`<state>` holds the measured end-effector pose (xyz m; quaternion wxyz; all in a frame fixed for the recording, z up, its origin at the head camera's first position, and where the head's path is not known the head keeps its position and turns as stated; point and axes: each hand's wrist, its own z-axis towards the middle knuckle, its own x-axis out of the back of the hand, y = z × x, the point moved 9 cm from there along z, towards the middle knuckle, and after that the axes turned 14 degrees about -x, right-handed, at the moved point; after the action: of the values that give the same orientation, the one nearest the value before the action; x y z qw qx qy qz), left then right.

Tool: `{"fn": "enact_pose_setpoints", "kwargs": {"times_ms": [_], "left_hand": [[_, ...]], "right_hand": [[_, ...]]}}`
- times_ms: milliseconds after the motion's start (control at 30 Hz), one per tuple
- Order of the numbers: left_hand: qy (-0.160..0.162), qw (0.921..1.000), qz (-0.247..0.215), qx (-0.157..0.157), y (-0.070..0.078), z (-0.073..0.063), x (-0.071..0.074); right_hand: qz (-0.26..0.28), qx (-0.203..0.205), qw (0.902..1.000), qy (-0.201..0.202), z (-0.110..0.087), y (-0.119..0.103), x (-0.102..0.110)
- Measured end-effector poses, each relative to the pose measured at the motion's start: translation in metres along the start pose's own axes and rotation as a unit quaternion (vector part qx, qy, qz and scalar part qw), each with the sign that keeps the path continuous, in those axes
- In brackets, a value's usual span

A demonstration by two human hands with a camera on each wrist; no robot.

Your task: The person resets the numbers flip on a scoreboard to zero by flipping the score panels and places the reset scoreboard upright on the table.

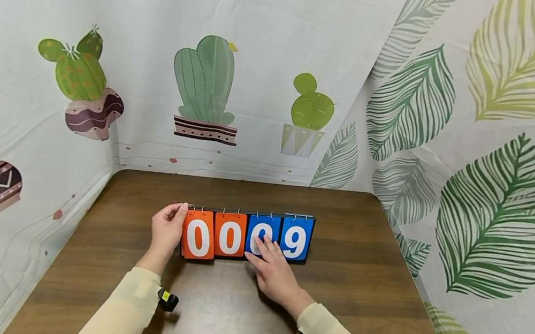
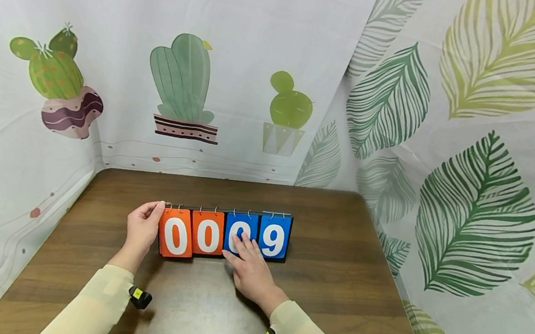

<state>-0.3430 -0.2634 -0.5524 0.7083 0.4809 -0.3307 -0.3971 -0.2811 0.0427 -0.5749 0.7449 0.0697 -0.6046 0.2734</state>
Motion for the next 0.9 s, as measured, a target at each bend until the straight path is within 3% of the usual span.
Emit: {"fn": "enact_pose_setpoints", "kwargs": {"times_ms": [200, 333, 400, 500, 567, 700, 800, 900], "left_hand": [[-0.002, 1.0, 0.002, 0.001, -0.002, 0.0, 0.0], [-0.001, 1.0, 0.002, 0.0, -0.002, 0.0, 0.0], [-0.001, 1.0, 0.001, 0.0, -0.002, 0.001, -0.001], [-0.002, 1.0, 0.001, 0.003, -0.003, 0.002, -0.001], [-0.001, 1.0, -0.002, 0.002, -0.003, 0.003, -0.001], [0.002, 1.0, -0.006, -0.003, -0.003, 0.003, -0.001], [0.0, 1.0, -0.008, -0.003, -0.003, 0.002, -0.001], [0.0, 1.0, -0.009, -0.003, -0.002, 0.001, -0.001]], "right_hand": [[0.025, -0.007, 0.9994, 0.025, 0.002, -0.003, 0.015], [0.119, -0.044, 0.992, 0.0, 0.011, 0.0, 0.036], [0.195, -0.074, 0.9776, -0.025, 0.02, 0.005, 0.051], [0.32, -0.098, 0.9412, -0.043, 0.036, 0.015, 0.081], [0.371, -0.095, 0.9222, -0.05, 0.05, 0.023, 0.106], [0.412, -0.08, 0.9056, -0.063, 0.076, 0.048, 0.148], [0.435, -0.102, 0.8897, -0.092, 0.093, 0.076, 0.166], [0.463, -0.153, 0.8615, -0.142, 0.107, 0.103, 0.171]]}}
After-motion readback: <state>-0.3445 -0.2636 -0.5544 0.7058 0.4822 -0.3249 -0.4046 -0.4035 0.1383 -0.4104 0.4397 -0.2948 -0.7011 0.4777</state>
